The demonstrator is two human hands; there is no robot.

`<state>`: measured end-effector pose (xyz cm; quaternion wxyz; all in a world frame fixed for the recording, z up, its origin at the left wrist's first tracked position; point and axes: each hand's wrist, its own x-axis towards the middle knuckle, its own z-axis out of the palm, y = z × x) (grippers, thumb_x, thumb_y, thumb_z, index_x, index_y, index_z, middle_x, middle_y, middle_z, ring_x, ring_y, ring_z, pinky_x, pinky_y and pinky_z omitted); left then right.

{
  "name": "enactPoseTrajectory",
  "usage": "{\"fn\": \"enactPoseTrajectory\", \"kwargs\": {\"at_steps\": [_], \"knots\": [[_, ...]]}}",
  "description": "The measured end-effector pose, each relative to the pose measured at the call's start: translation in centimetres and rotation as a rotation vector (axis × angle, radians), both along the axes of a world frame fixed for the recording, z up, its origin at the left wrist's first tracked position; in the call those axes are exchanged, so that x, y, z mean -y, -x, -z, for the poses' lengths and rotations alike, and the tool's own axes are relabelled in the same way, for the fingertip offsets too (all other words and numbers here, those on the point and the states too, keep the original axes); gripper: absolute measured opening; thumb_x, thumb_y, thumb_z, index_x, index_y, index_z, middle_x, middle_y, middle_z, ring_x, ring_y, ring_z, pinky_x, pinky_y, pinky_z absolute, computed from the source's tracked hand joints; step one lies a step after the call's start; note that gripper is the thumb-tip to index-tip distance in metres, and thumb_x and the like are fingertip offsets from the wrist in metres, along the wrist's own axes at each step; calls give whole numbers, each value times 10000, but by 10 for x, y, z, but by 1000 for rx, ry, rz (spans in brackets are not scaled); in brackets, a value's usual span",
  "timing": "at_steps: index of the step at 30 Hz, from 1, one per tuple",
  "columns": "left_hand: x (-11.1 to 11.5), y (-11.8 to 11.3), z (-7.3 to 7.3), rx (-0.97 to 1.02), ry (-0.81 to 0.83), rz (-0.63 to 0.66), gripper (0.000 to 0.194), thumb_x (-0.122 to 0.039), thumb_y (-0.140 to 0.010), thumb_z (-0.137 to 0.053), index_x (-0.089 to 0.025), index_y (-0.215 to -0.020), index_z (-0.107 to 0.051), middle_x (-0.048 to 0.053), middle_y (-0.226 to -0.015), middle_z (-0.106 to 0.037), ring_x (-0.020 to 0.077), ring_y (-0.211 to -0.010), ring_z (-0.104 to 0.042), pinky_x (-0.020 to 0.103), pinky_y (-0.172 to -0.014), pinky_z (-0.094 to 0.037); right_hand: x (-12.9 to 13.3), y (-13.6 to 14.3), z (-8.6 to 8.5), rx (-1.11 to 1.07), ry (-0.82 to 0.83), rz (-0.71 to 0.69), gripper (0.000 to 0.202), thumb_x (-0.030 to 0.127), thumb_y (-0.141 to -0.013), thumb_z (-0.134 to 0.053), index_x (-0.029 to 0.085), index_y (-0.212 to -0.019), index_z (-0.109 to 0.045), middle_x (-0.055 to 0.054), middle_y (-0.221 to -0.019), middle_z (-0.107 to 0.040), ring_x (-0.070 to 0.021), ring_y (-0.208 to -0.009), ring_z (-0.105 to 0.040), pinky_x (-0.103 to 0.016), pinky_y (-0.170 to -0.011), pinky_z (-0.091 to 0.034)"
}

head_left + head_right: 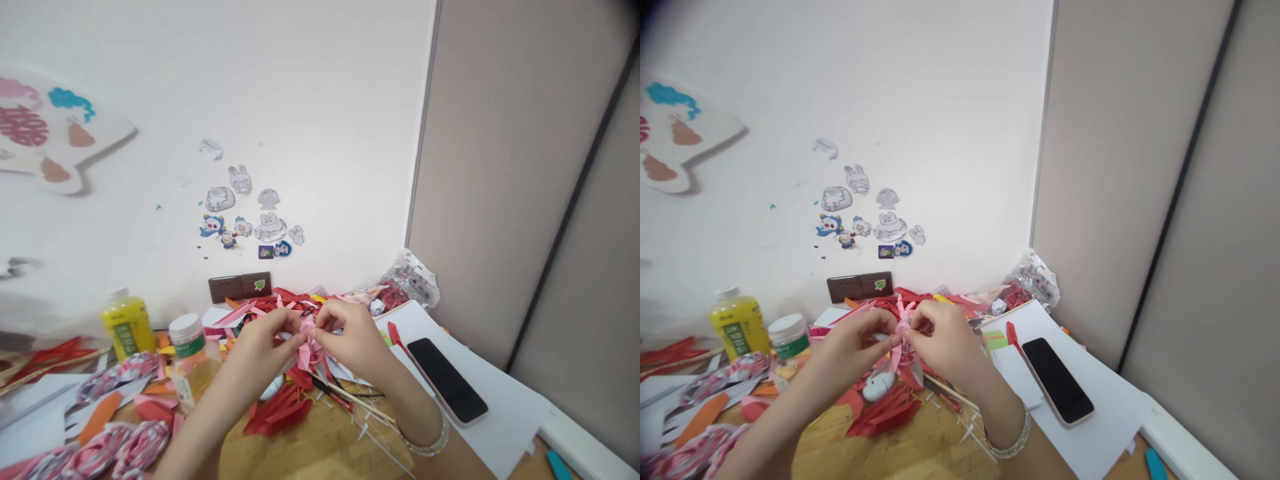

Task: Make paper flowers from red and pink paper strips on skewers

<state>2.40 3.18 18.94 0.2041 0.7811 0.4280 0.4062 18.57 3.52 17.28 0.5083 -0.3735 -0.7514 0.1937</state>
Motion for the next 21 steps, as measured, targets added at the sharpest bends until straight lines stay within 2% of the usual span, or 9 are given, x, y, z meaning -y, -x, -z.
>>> {"fn": "enactPoseTrajectory", "kwargs": {"at_steps": [3,9,11,15,21], "knots": [[-2,0,2,-13,34,17,97,-256,-723,-559,-193,-673,-614,-5,-635,-636,154,-580,-547,226,-510,-407,0,-1,0,49,20,14,115,133,-735,-608,186,-647,-556,32,-631,-573,-121,-611,-533,-219,-571,-401],[-4,-5,6,-43,-4,-44,176,-271,-743,-539,-194,-585,-540,-30,-548,-565,144,-535,-508,227,-506,-367,-6,-2,6,147,-22,93,171,44,-711,-567,186,-621,-534,32,-624,-566,-124,-616,-523,-221,-574,-373],[-4,-6,7,-37,-17,-65,170,-269,-743,-535,-198,-588,-531,-31,-553,-564,148,-541,-509,233,-516,-371,-8,-3,7,154,-15,51,148,60,-729,-570,188,-657,-555,27,-647,-580,-127,-631,-535,-224,-585,-382],[-3,-7,7,-11,-15,-64,152,-268,-744,-528,-201,-609,-545,-27,-567,-574,152,-541,-516,239,-521,-384,-10,-6,6,67,98,-70,116,78,-736,-580,193,-742,-595,31,-671,-603,-123,-621,-560,-224,-584,-413],[-8,-1,10,-78,4,42,68,-234,-711,-588,-198,-659,-613,-18,-642,-631,150,-602,-548,224,-538,-405,-11,-9,7,75,91,-89,105,87,-714,-617,185,-677,-623,13,-683,-619,-142,-665,-575,-238,-606,-436]]}}
